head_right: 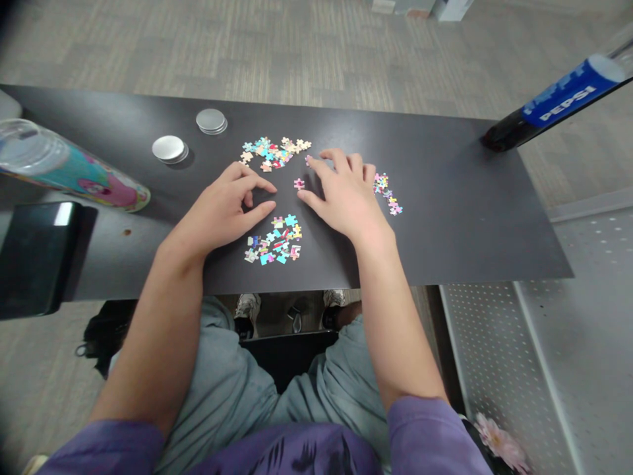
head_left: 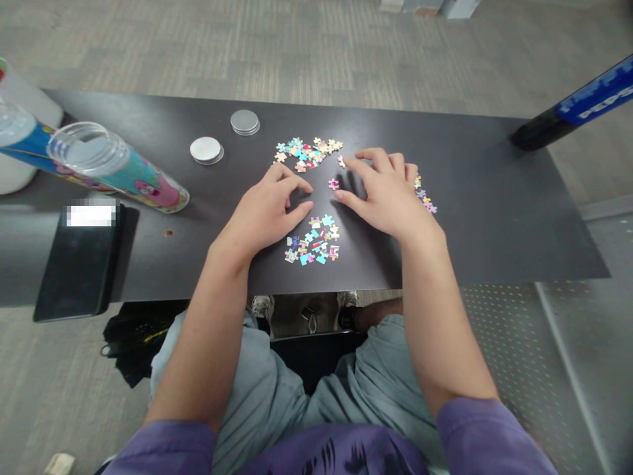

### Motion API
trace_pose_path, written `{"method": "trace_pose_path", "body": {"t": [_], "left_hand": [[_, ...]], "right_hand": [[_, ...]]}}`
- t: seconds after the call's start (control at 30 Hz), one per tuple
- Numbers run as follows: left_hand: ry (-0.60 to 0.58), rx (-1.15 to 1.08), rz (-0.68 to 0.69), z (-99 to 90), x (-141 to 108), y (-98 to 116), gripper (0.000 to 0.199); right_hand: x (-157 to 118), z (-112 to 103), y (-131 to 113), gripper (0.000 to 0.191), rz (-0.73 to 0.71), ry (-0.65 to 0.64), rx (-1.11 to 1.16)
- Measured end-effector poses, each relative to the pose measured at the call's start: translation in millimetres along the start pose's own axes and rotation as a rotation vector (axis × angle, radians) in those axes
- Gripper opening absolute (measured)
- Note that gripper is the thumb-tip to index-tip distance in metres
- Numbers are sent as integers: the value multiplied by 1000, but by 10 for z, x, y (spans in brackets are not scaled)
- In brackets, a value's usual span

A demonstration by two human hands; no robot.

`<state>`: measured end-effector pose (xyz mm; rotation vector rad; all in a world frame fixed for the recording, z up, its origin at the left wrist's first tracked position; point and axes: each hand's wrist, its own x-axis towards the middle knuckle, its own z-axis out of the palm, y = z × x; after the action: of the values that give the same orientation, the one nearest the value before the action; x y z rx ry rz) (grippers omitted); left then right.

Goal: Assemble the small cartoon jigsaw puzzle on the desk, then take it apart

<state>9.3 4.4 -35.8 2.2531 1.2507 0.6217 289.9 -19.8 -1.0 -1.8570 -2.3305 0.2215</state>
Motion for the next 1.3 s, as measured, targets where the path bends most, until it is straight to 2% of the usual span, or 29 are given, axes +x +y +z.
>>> {"method": "trace_pose_path", "body": {"t": [0.17, 0.3, 0.43, 0.7, 0.87, 0.97, 1.07, 1.2, 1.3], "left_hand": [[-5, 6, 9, 1, 0, -7, 25], [0, 3, 3, 1, -5, -15, 25], [4, -3, -2, 1, -3, -21, 24], [1, 1, 0, 7, 0, -25, 27], [-2, 2, -5, 6, -8, -22, 26], [-1, -2, -6, 6, -7, -27, 26], [-1, -5, 0, 7, 0, -29, 26], [-10, -12, 1, 0, 5, -27, 27], [24, -22, 8, -6, 4, -53, 32]], "right_hand": [[-177, -91, -156, 69, -65, -49, -27], [-205, -80, 24, 75, -22, -131, -52], [-211, -102, 205, 76, 8, -128, -44], [-196, 35, -153, 83, -91, -156, -11], [-199, 44, 144, 93, 30, -88, -65], [-180, -24, 264, 91, 82, -74, -82], [-96, -38, 158, 85, 67, -84, -75], [48, 66, -29, 80, -19, -79, -29], [52, 117, 31, 85, -19, -74, 1]]}}
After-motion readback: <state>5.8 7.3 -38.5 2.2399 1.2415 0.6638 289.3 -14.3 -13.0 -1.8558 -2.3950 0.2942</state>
